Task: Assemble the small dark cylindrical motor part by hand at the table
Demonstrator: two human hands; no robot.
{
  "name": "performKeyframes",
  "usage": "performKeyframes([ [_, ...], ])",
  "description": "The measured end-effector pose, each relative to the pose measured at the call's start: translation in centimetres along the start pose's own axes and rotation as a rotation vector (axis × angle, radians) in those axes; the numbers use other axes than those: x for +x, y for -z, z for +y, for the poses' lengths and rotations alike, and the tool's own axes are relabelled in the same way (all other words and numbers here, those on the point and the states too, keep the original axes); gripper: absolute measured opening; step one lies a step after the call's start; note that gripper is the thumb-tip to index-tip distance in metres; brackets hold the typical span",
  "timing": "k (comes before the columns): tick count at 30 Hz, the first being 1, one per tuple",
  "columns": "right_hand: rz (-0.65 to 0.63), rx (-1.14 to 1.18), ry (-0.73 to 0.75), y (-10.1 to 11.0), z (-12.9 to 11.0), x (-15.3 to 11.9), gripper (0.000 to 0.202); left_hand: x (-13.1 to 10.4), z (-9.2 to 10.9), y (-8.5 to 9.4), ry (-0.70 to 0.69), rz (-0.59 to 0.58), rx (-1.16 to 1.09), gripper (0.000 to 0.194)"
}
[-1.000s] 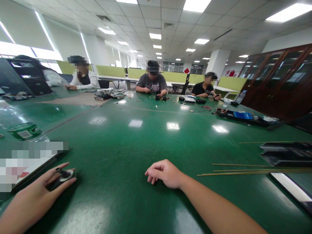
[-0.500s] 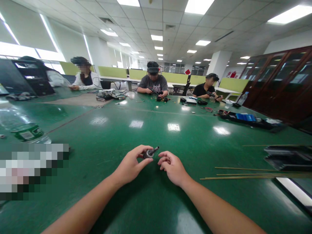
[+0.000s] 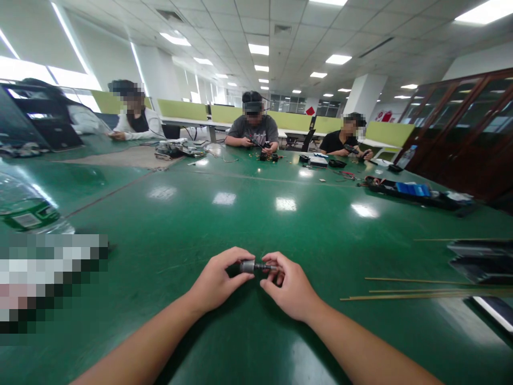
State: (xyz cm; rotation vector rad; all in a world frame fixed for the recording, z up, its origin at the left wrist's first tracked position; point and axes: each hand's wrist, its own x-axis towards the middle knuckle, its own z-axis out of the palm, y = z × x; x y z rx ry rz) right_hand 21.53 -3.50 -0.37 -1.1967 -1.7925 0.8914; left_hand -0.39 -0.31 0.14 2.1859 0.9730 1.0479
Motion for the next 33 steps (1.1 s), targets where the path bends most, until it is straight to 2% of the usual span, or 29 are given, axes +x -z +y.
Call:
performKeyframes([
  [17,0.037,-0.097,0.042,0.17,-0.91,-0.06,0.016,0.00,0.67,-0.42,-0.018,-0.084,-0.034,0.027],
  [33,0.017,-0.090,0.023,0.13,-0.70,0.08,0.011,-0.05,0.66,-0.51,-0.026,-0.062,-0.027,0.026],
])
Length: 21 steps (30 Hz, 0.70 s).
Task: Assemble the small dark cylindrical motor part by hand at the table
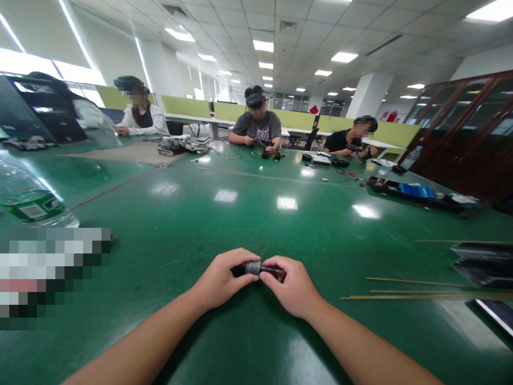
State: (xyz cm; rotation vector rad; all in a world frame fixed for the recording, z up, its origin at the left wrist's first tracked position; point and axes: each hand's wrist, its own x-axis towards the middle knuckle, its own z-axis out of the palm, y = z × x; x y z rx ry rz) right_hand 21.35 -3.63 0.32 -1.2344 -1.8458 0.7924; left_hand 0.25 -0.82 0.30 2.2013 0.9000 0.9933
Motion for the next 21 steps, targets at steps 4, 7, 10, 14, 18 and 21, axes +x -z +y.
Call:
performKeyframes([
  [4,0.001,-0.001,0.006,0.08,0.01,0.03,0.010,0.01,-0.04,0.01,-0.008,0.005,-0.001,0.027],
  [7,0.002,-0.009,0.010,0.13,0.00,0.04,0.010,0.00,-0.03,0.02,-0.007,0.002,-0.001,0.027],
  [10,0.003,-0.023,0.017,0.14,0.01,0.05,0.010,-0.03,-0.05,0.01,-0.005,-0.006,0.003,0.027],
  [14,0.009,-0.043,0.024,0.12,0.04,0.06,0.010,-0.09,-0.16,-0.04,-0.006,0.005,0.013,0.027],
  [18,0.008,-0.047,0.024,0.15,0.00,0.09,0.010,-0.13,-0.21,-0.06,-0.001,0.005,0.012,0.028],
  [21,0.003,-0.045,0.027,0.20,0.00,0.12,0.010,-0.12,-0.17,-0.03,0.010,-0.003,0.016,0.028],
])
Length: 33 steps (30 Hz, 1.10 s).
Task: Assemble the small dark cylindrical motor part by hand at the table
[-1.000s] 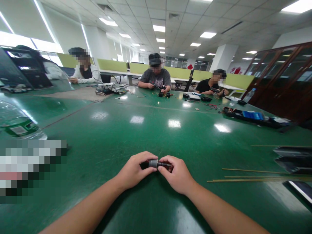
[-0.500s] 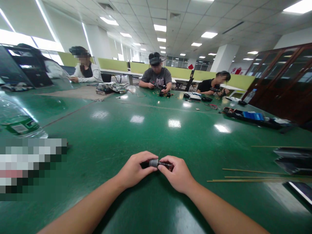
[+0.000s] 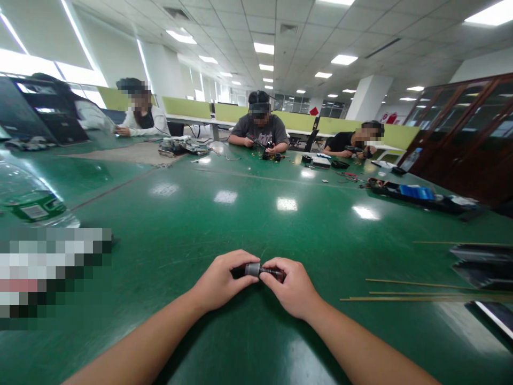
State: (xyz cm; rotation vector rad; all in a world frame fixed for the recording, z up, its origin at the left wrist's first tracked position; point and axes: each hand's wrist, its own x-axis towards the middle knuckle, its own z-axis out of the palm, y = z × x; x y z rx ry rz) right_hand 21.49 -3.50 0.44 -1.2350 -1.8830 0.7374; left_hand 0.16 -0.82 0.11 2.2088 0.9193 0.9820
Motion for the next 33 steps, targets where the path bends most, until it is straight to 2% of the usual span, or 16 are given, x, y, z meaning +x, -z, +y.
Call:
performKeyframes([
  [13,0.003,0.013,-0.008,0.11,0.09,-0.09,0.009,-0.18,0.02,0.08,0.072,0.017,-0.002,0.030],
  [33,0.009,-0.012,0.009,0.07,0.05,-0.09,0.008,-0.18,-0.05,0.15,0.036,0.025,0.000,0.028],
])
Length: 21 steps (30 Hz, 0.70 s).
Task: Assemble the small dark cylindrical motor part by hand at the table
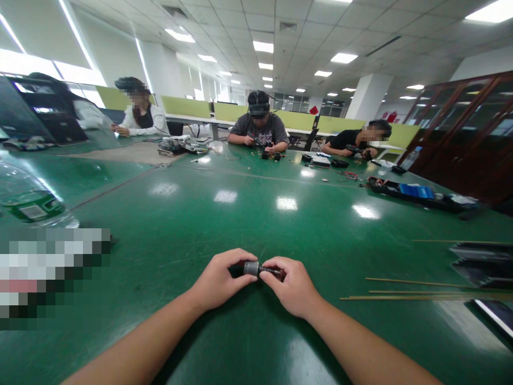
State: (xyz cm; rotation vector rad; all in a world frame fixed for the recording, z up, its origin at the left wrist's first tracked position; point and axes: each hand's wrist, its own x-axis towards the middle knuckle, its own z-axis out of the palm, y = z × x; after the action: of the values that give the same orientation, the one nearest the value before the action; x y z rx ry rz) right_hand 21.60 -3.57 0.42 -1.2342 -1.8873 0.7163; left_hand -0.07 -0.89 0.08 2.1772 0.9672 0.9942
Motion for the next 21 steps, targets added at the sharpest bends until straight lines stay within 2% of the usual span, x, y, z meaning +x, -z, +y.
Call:
performKeyframes([
  [21,-0.001,0.013,-0.002,-0.03,0.09,0.03,0.009,0.00,-0.06,0.09,-0.006,0.009,-0.008,0.029],
])
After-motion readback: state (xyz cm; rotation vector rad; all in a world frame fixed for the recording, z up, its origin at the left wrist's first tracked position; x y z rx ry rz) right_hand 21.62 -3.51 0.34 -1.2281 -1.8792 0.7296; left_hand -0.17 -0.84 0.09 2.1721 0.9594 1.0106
